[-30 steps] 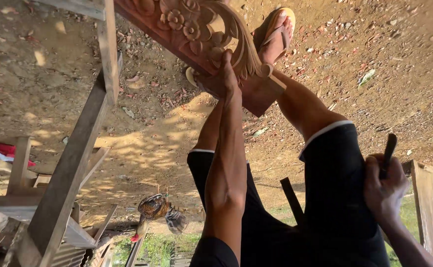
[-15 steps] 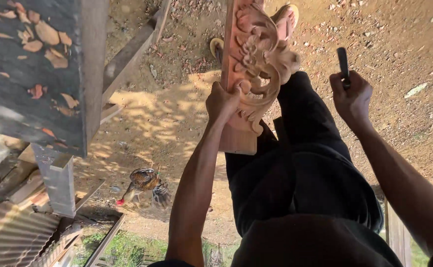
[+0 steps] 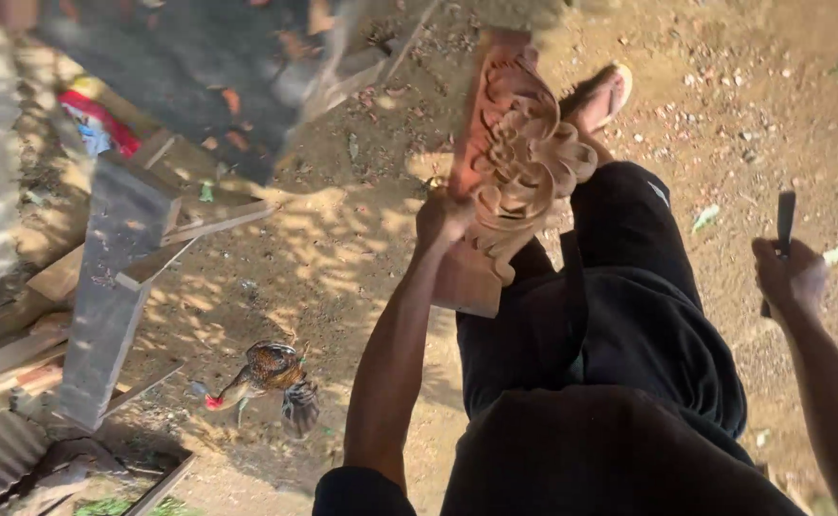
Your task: Carve elaborate decorative floral or foliage patterns into a piece of wood using wood-carving chisels.
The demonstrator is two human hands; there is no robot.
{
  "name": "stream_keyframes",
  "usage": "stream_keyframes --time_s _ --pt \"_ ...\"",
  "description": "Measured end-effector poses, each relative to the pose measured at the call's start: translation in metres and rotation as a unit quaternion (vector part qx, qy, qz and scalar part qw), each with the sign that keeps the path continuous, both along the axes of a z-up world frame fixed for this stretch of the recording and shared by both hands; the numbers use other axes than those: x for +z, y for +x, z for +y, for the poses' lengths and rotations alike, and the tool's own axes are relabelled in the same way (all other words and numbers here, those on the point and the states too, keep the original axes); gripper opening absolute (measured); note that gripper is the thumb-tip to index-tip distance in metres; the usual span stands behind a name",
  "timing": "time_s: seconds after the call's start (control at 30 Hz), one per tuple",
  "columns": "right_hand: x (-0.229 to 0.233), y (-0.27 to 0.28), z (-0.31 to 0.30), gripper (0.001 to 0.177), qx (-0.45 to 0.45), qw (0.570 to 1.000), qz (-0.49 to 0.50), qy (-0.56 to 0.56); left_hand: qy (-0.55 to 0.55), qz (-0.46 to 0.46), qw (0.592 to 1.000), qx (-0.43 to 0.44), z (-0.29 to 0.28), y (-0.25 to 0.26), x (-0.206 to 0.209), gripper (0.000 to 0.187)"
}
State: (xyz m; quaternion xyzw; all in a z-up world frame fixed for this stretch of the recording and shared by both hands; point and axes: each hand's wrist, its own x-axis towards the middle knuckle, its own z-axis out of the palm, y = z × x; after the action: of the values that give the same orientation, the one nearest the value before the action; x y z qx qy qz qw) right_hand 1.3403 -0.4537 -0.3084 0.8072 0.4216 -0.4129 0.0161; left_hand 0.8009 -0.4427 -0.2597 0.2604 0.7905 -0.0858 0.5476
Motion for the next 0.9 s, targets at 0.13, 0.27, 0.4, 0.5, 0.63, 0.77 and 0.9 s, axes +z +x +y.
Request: stream_keyframes --time_s 0.13,0.27,0.4,0.5,0.63,0.77,0.9 --pt "0.007 -0.07 -0.023 0.029 0.053 0.997 -0.058 -0.022 0.021 -0.29 0.926 0.241 -0.219 -0.074 -0.248 0.06" --pt "-0.037 -0.137 -0.022 0.037 0.135 0.99 -0.017 -0.034 0.009 -0.047 0.946 0.321 -0.272 -0.141 -0.055 0.045" --pt "-0.076 -0.262 0.009 0.039 0.382 0.924 -0.003 0.019 0.081 0.043 0.877 0.471 -0.416 -0.159 -0.055 0.031" --pt "-0.046 -0.374 0.02 0.04 0.48 0.876 0.042 -0.005 0.126 0.042 0.795 0.591 -0.486 -0.159 -0.04 0.022" --pt "0.069 -0.542 -0.001 0.038 0.568 0.809 0.149 0.013 0.115 0.072 0.727 0.673 -0.529 -0.163 -0.006 0.033" --pt "0.143 -0.673 -0.002 0.039 0.548 0.798 0.244 -0.057 0.154 0.053 0.676 0.719 -0.52 -0.196 0.003 0.037" --pt "0.147 -0.803 0.034 0.031 0.544 0.756 0.364 -0.02 0.201 -0.039 0.533 0.821 -0.464 -0.288 0.026 0.037"
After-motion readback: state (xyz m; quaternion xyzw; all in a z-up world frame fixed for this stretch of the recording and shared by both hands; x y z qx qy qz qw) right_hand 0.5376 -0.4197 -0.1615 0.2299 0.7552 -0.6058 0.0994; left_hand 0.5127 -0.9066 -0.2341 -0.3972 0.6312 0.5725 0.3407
